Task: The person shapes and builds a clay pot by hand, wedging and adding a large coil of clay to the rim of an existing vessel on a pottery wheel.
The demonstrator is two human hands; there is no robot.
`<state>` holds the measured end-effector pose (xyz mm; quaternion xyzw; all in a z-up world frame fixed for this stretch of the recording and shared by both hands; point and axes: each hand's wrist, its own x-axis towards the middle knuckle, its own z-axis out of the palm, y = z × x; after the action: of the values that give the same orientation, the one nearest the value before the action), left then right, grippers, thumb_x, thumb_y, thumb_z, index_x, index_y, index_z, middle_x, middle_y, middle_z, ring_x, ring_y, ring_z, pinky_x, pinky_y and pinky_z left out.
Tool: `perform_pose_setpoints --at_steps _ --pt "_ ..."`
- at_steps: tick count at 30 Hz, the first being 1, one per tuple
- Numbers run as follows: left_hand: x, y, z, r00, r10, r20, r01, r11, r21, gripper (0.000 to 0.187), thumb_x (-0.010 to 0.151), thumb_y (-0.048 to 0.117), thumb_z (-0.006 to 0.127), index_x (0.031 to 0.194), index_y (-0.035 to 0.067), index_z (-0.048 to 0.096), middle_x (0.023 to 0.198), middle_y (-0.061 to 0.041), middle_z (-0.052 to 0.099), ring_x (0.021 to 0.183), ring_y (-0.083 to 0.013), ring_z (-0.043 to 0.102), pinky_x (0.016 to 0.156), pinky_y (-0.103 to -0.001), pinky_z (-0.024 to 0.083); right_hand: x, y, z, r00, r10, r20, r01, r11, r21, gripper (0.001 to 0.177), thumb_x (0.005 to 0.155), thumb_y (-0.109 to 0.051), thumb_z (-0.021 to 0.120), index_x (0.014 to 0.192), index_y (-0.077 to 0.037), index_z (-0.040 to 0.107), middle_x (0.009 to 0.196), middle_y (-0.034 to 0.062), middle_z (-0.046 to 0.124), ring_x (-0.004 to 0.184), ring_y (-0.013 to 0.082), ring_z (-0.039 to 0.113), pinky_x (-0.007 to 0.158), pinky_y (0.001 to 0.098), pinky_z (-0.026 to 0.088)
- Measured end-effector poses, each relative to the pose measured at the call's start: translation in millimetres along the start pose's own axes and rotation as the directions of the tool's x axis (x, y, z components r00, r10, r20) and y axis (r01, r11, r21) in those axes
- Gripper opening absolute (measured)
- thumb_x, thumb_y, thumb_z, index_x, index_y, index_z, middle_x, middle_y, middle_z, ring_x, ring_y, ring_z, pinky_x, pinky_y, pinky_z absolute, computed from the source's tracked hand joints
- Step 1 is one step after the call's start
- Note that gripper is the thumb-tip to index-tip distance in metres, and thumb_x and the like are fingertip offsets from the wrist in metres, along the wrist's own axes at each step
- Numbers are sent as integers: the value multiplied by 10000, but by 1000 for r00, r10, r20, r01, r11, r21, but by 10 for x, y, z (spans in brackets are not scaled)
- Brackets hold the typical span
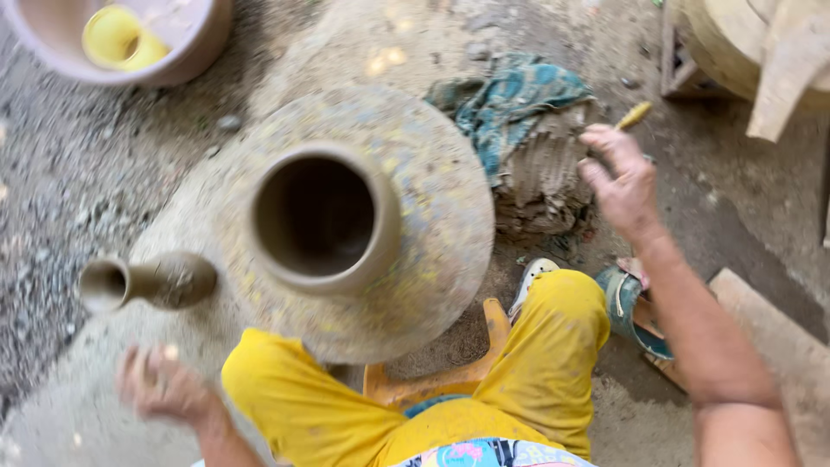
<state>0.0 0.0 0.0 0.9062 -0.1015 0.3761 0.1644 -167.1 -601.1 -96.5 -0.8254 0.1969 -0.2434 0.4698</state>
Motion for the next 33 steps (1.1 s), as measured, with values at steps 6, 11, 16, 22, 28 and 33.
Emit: perform_pose_setpoints --at_steps 6,11,16,22,28,33 --pt "-98 787 701 882 -1 472 302 771 -561 813 1109 549 451 1641 -27 232 1744 -235 176 1642 -382 97 1336 -521 76 195 -1492 1405 900 -241 364 180 964 195 521 1042 -239 613 1530 -81 517 1621 147 482 1526 283 426 1252 407 324" --pt "-66 927 1012 804 45 593 428 649 -629 974 1026 773 328 1659 47 180 1737 -223 152 1623 -363 131 1324 -512 167 572 -1810 2148 874 -67 481 34 997 76 657 979 -347 656 1546 -106 428 1560 130 516 1483 273 477 1252 367 357" --pt "-515 122 1340 832 -337 440 424 898 -114 828 1016 720 372 1682 234 304 1695 -66 356 1575 -206 373 1291 -425 292 596 -1629 2185 875 -154 459 158 987 29 700 1069 -435 607 1633 -115 343 1693 167 345 1586 293 313 1308 395 266" --pt "-1424 -469 1499 581 -637 506 783 607 -134 926 900 460 763 1571 89 244 1583 -213 426 1418 -407 421 1181 -502 307 514 -1581 2112 952 -11 307 22 999 -33 801 1041 -622 457 1635 -109 298 1704 168 234 1570 313 240 1258 406 239" --pt "-1899 -310 1464 569 -697 437 818 537 -208 924 909 464 723 1599 75 246 1541 -238 488 1412 -391 479 1195 -463 364 277 -1363 2060 959 -42 280 18 996 86 763 1067 -607 473 1603 -75 363 1660 150 355 1564 283 317 1284 379 266" --pt "-2183 137 1229 641 -656 399 746 655 -122 1005 961 473 696 1637 51 83 1661 -305 119 1496 -459 182 1185 -604 183 222 -1298 2071 954 -59 293 40 997 73 676 1083 -495 531 1584 -64 390 1626 150 388 1526 272 354 1262 372 281"
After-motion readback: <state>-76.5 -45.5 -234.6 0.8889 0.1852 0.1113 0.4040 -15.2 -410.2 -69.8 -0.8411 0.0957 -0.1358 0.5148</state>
